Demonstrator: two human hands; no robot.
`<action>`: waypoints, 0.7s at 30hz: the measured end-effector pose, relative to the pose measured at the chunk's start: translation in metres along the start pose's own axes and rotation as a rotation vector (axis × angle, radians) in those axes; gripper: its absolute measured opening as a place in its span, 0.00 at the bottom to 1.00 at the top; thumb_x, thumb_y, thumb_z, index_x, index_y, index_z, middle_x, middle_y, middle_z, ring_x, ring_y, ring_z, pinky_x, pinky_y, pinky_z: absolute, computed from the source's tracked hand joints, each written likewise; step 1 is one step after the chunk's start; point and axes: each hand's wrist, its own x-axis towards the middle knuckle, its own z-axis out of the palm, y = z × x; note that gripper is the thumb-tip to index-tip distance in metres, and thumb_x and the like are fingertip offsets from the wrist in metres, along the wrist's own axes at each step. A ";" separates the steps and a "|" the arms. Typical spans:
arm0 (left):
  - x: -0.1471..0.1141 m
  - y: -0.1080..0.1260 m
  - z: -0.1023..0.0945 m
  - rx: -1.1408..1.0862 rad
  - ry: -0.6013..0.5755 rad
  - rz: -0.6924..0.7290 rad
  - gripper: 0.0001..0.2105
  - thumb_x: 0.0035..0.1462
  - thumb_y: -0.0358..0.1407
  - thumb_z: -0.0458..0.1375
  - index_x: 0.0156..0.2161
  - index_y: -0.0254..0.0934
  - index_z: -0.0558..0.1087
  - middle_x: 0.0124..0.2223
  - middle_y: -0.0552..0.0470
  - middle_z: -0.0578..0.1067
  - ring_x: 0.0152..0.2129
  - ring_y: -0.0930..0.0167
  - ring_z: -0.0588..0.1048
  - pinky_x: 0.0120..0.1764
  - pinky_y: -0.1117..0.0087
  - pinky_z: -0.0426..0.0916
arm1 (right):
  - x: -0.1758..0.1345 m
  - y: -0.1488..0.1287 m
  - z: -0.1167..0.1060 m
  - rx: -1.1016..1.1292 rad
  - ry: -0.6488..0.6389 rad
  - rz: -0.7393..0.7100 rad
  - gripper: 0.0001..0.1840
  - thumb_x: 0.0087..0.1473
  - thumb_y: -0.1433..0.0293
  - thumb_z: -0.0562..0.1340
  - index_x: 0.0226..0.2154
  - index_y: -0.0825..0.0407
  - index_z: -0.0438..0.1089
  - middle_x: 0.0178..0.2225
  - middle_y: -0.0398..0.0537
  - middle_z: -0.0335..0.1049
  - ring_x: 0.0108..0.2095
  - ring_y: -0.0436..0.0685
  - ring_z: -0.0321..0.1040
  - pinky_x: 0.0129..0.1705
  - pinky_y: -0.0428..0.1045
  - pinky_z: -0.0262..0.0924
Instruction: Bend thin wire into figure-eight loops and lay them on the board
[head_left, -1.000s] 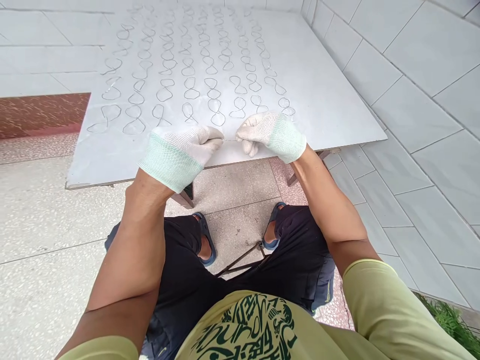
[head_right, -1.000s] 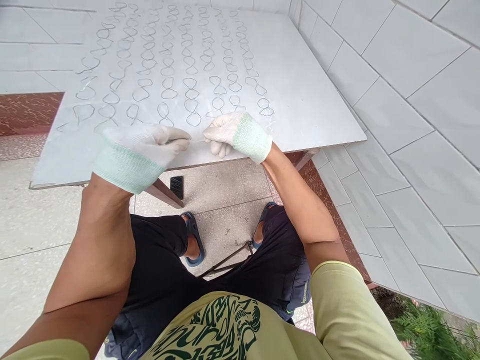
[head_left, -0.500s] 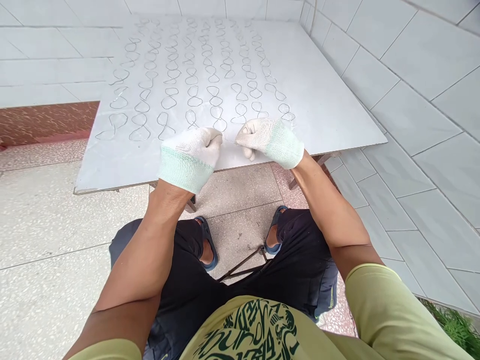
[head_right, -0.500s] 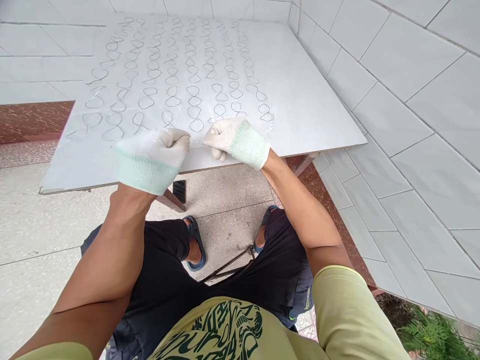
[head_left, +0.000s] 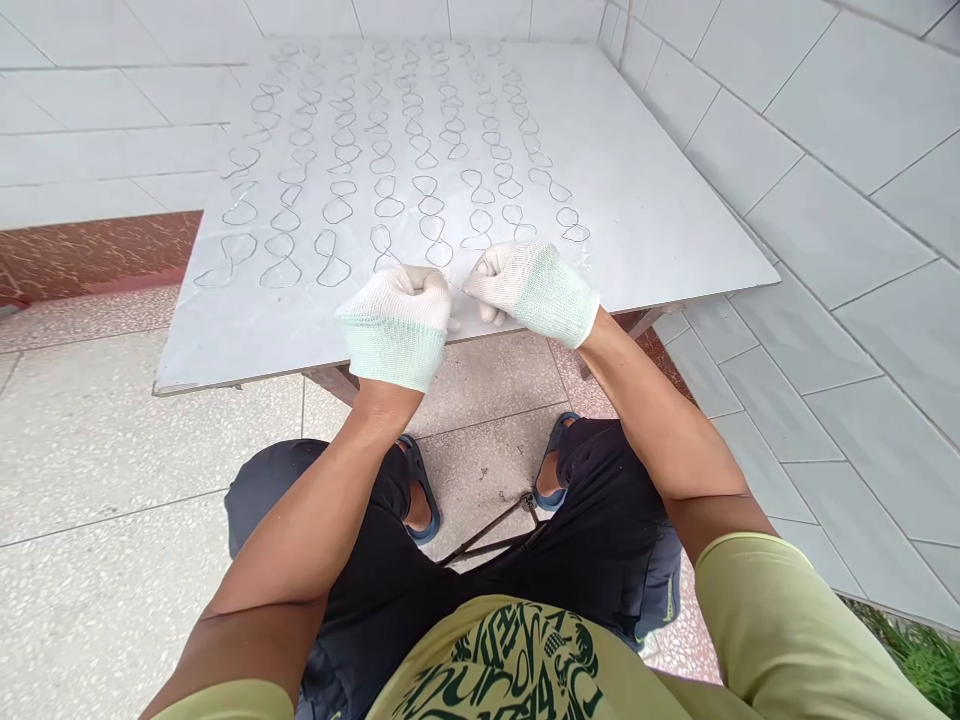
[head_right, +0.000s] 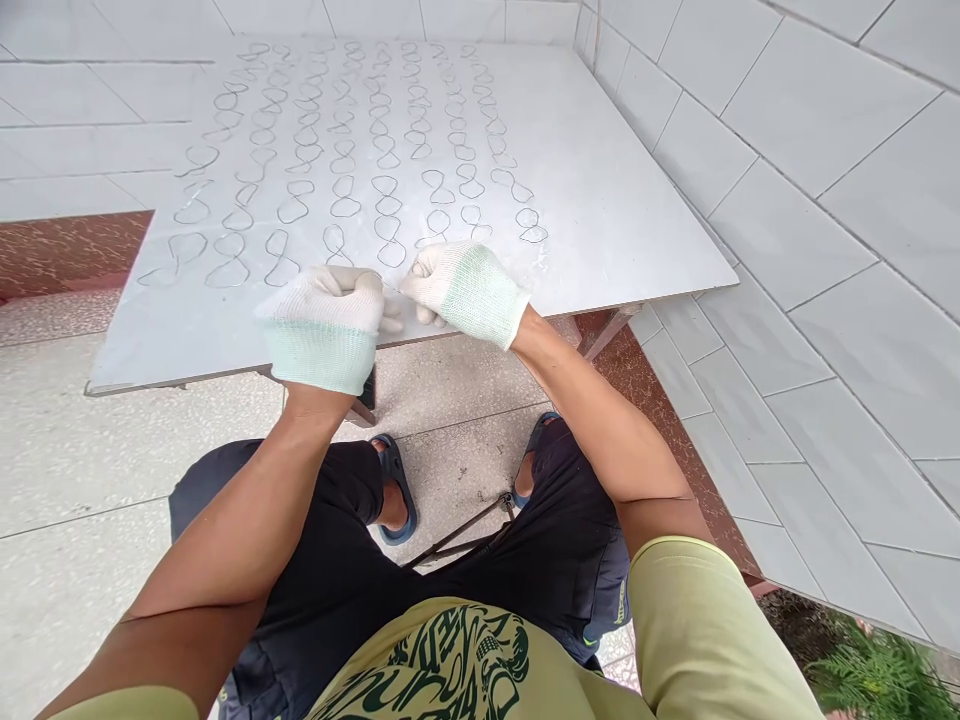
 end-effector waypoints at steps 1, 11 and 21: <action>-0.001 0.000 0.000 -0.055 0.013 -0.020 0.19 0.75 0.44 0.61 0.29 0.45 0.77 0.29 0.48 0.84 0.33 0.57 0.87 0.38 0.57 0.77 | 0.001 0.000 0.000 -0.001 -0.003 -0.004 0.21 0.73 0.72 0.73 0.26 0.47 0.74 0.27 0.45 0.83 0.30 0.53 0.77 0.33 0.46 0.70; -0.002 -0.002 0.011 -0.318 -0.136 -0.079 0.21 0.71 0.61 0.67 0.43 0.46 0.89 0.40 0.43 0.92 0.48 0.46 0.92 0.44 0.48 0.89 | 0.005 -0.001 -0.006 0.013 -0.053 -0.010 0.26 0.74 0.74 0.72 0.22 0.48 0.74 0.22 0.42 0.77 0.27 0.51 0.75 0.37 0.46 0.70; -0.009 -0.011 0.017 -0.349 -0.017 -0.066 0.17 0.73 0.52 0.66 0.35 0.46 0.87 0.38 0.47 0.91 0.48 0.50 0.93 0.48 0.51 0.89 | 0.008 0.006 0.006 -0.101 0.028 -0.076 0.24 0.74 0.72 0.70 0.24 0.47 0.70 0.25 0.42 0.79 0.32 0.53 0.76 0.37 0.47 0.64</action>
